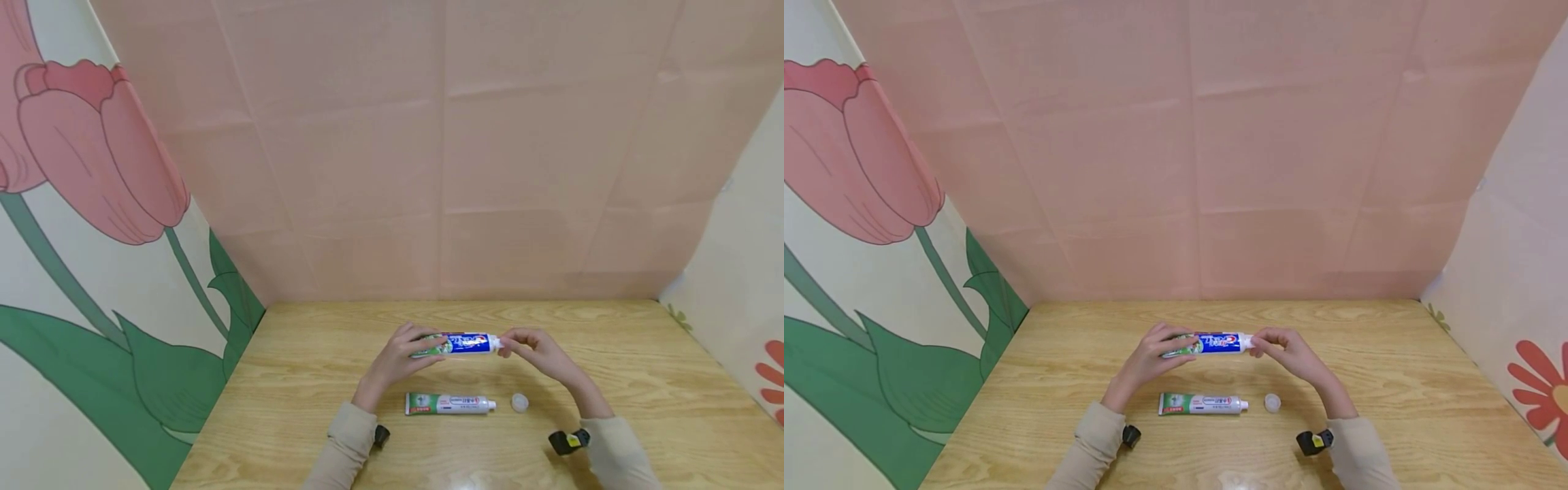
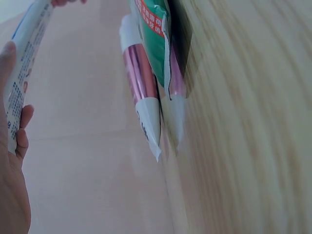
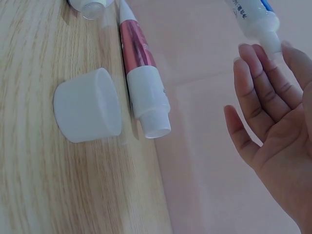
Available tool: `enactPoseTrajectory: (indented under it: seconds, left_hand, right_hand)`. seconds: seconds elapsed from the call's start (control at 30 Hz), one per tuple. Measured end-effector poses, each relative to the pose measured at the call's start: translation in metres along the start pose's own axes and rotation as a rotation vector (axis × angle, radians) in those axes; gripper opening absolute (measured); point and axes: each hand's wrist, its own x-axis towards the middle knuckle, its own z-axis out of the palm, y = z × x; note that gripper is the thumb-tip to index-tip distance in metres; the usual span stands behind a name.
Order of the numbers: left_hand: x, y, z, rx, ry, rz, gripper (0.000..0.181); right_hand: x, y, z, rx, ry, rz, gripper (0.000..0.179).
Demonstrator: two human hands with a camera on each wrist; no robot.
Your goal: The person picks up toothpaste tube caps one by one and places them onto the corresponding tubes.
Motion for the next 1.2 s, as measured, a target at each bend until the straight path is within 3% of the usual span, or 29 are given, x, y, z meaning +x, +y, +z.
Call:
enactPoseTrajectory:
  seconds: [0.2,0.53,1.0,1.2]
  left_hand:
    - [0.000,0.001,-0.001,-0.001,-0.003,-0.004,0.040]
    - [-0.001,0.001,0.000,0.006,-0.007,-0.004,0.041]
    - [0.001,0.001,0.000,0.008,-0.001,0.000,0.039]
    - [0.001,0.000,0.000,0.019,0.007,0.013,0.039]
  right_hand:
    - [0.001,0.000,0.002,-0.028,0.004,0.009,0.021]
    - [0.003,0.003,0.003,0.021,-0.021,-0.062,0.029]
    - [0.003,-0.010,0.006,-0.015,0.015,0.075,0.039]
    - [0.003,-0.007,0.006,-0.015,0.009,0.057,0.041]
